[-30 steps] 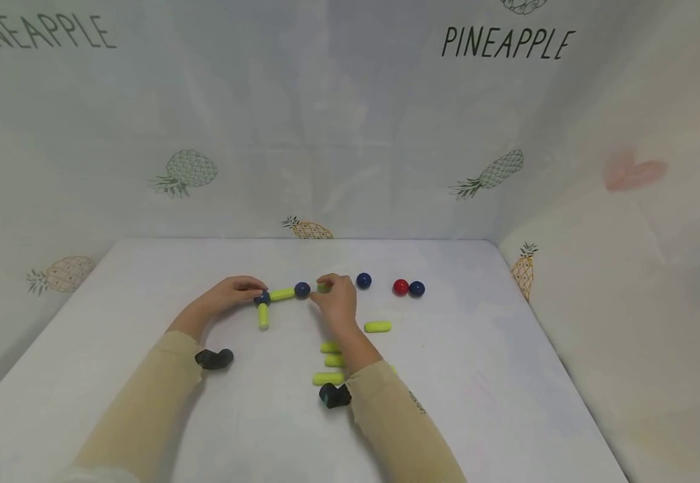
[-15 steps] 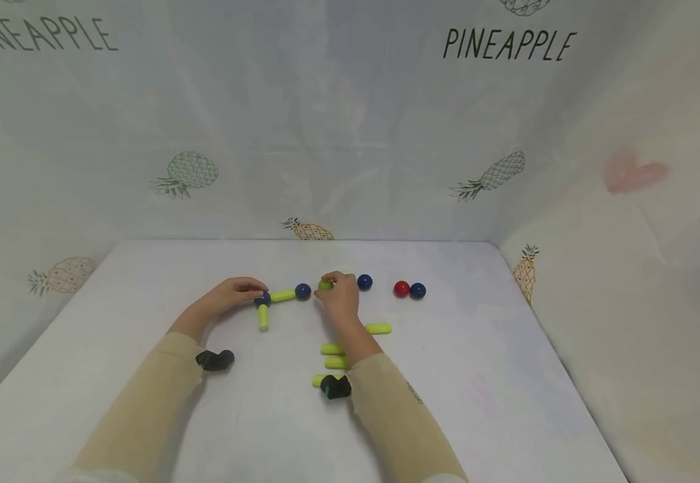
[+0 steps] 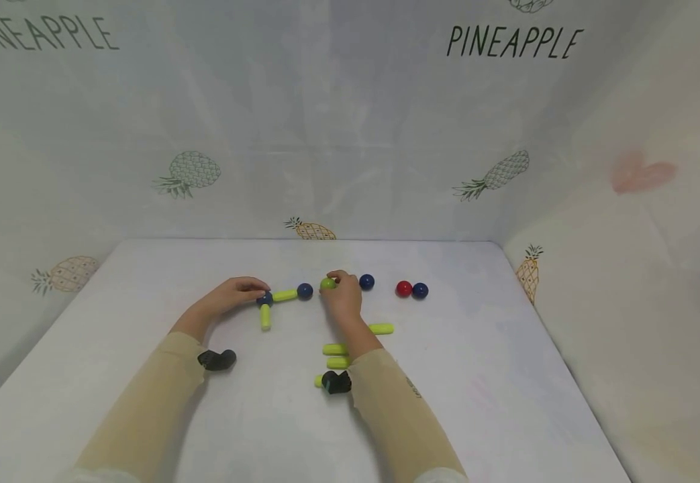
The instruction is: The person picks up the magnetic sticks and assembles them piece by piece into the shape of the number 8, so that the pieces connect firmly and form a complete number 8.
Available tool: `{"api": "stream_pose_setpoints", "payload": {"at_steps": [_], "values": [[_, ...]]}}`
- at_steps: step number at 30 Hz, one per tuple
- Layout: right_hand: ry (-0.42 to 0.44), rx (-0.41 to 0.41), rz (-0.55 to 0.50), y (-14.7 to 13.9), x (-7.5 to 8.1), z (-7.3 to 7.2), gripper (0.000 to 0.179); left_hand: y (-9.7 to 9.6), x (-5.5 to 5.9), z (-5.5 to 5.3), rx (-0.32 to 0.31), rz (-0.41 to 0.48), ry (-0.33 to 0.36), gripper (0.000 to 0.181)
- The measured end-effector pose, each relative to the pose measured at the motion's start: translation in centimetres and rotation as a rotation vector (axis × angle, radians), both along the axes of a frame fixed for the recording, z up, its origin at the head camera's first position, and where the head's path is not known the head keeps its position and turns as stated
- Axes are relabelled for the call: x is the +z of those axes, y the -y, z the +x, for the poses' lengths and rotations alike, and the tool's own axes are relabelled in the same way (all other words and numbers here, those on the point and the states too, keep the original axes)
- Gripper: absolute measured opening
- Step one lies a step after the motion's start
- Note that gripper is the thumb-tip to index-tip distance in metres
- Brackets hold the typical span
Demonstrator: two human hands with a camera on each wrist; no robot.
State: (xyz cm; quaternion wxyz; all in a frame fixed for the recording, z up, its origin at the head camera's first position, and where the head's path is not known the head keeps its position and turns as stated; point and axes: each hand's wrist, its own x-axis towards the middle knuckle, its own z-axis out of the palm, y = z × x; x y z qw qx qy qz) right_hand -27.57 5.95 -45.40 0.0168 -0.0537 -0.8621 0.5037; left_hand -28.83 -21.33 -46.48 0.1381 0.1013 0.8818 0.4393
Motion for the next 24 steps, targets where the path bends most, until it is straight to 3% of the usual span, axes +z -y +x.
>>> {"api": "stream_pose_setpoints", "payload": {"at_steps": [24], "values": [[0.009, 0.035, -0.056, -0.46, 0.34, 0.43, 0.034, -0.19, 0.25, 0.1, 0.005, -0.002, 0.001, 0.029]]}}
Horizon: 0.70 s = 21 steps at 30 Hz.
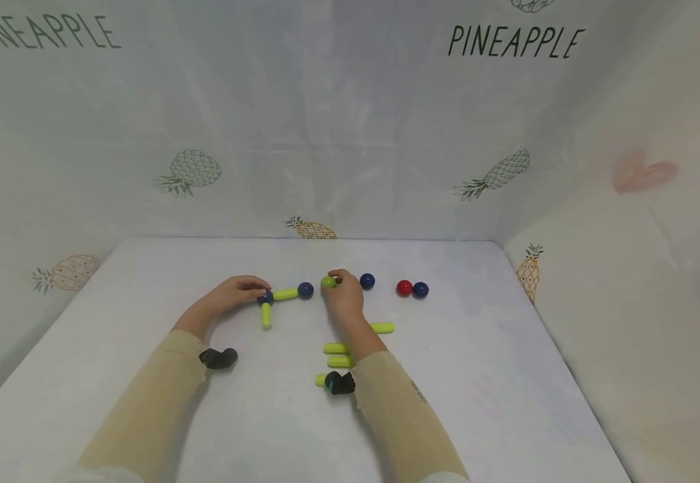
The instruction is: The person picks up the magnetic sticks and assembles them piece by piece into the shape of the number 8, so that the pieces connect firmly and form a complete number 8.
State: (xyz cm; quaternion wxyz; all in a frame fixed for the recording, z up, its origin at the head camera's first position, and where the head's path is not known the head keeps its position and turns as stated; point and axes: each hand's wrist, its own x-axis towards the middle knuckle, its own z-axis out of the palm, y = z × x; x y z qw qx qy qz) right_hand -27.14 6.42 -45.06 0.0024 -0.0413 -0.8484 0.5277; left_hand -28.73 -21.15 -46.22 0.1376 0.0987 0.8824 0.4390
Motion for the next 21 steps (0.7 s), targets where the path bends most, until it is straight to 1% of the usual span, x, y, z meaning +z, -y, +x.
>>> {"api": "stream_pose_setpoints", "payload": {"at_steps": [4, 8, 13, 16, 21], "values": [[-0.003, 0.007, 0.006, -0.1, 0.0, 0.4, 0.033, 0.0, 0.0, 0.0, 0.002, 0.018, 0.002, 0.029], [0.002, 0.015, -0.01, 0.0, 0.1, 1.0, 0.033, 0.1, -0.2, -0.2, 0.001, 0.04, 0.01, 0.03], [-0.006, 0.024, -0.035, 0.3, 0.6, 1.9, 0.033, 0.4, -0.4, -0.4, 0.005, 0.048, 0.018, 0.03], [0.002, 0.029, -0.038, 0.5, 0.7, 2.4, 0.033, 0.3, -0.4, -0.3, -0.002, 0.052, 0.018, 0.03], [0.018, 0.04, -0.052, 0.7, 1.0, 3.1, 0.033, 0.2, -0.3, -0.2, 0.004, 0.055, 0.029, 0.03]]}}
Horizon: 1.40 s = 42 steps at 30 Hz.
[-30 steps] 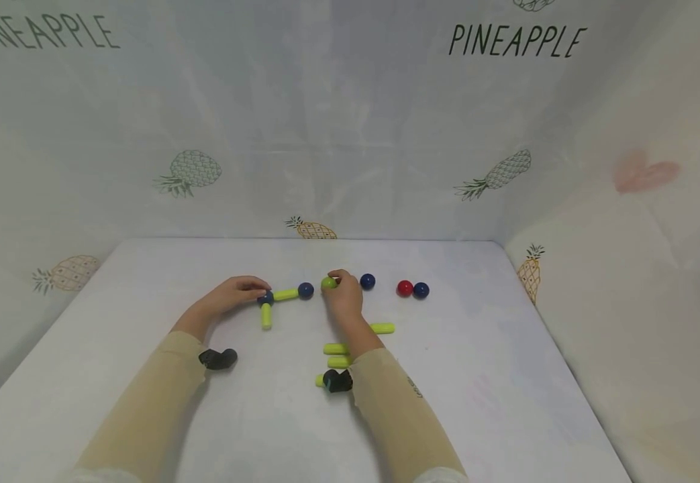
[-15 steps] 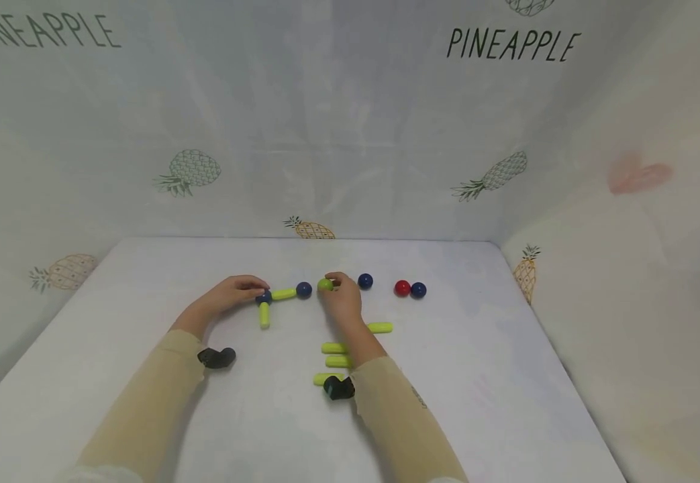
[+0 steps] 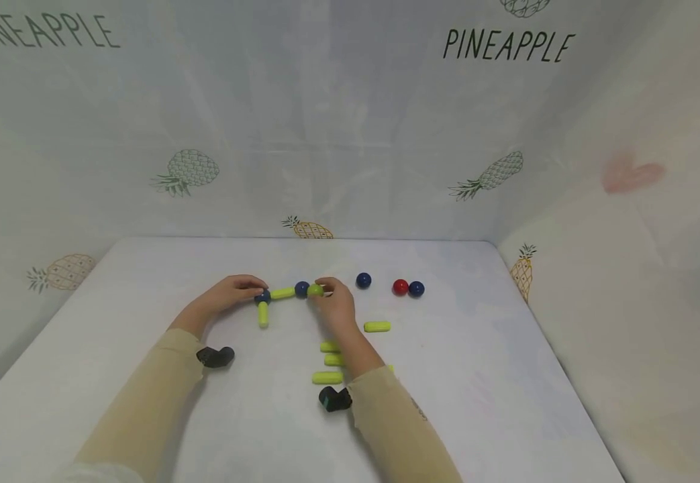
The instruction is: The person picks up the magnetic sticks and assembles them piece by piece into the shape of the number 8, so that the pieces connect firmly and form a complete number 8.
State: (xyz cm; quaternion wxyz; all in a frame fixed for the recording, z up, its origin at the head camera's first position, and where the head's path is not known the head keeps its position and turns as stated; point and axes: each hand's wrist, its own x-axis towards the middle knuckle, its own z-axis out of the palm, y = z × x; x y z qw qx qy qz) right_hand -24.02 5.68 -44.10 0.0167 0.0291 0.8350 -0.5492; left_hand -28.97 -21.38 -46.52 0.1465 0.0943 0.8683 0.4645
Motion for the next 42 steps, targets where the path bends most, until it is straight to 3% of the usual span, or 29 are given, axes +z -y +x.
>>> {"api": "stream_pose_setpoints", "payload": {"at_steps": [11, 19, 29, 42], "values": [[-0.001, 0.068, -0.04, 0.9, -0.2, 1.4, 0.033, 0.2, -0.3, -0.2, 0.003, 0.002, -0.002, 0.031], [0.044, 0.104, 0.007, 2.0, 0.0, 2.3, 0.033, 0.2, -0.2, 0.1, 0.003, -0.003, -0.005, 0.032], [0.054, 0.189, -0.012, 2.9, -0.2, 3.5, 0.029, 0.0, 0.0, 0.3, -0.002, 0.014, -0.006, 0.031], [0.043, 0.259, -0.004, 3.8, -0.5, 4.1, 0.029, -0.1, 0.5, 0.4, -0.002, 0.016, 0.003, 0.031]]}}
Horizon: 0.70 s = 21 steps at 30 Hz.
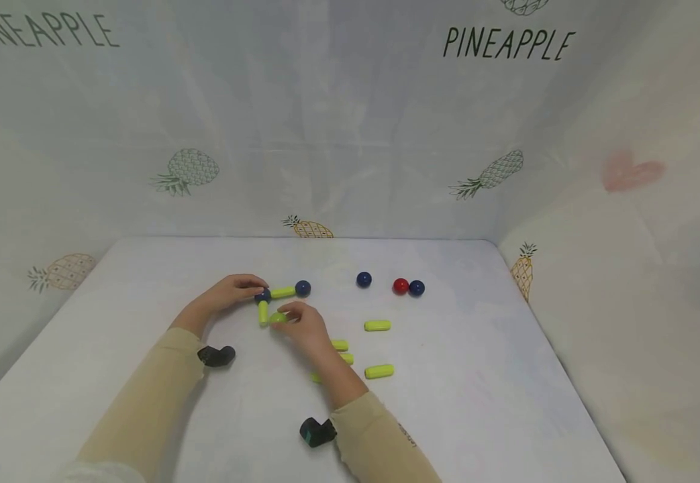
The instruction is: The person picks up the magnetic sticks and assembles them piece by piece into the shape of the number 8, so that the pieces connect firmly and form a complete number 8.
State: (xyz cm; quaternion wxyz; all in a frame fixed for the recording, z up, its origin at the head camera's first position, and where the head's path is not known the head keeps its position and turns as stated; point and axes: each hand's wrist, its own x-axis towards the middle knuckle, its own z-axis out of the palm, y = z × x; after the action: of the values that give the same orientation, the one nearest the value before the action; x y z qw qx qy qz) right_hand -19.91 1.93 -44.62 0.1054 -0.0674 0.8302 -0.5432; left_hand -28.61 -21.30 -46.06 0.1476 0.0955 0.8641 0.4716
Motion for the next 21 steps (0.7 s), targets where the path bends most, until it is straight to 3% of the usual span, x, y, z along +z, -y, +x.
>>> {"api": "stream_pose_setpoints", "payload": {"at_steps": [21], "values": [[0.022, 0.045, 0.065, 1.2, -0.9, 0.1, 0.03, 0.4, -0.6, -0.5, -0.009, 0.006, -0.018, 0.031]]}}
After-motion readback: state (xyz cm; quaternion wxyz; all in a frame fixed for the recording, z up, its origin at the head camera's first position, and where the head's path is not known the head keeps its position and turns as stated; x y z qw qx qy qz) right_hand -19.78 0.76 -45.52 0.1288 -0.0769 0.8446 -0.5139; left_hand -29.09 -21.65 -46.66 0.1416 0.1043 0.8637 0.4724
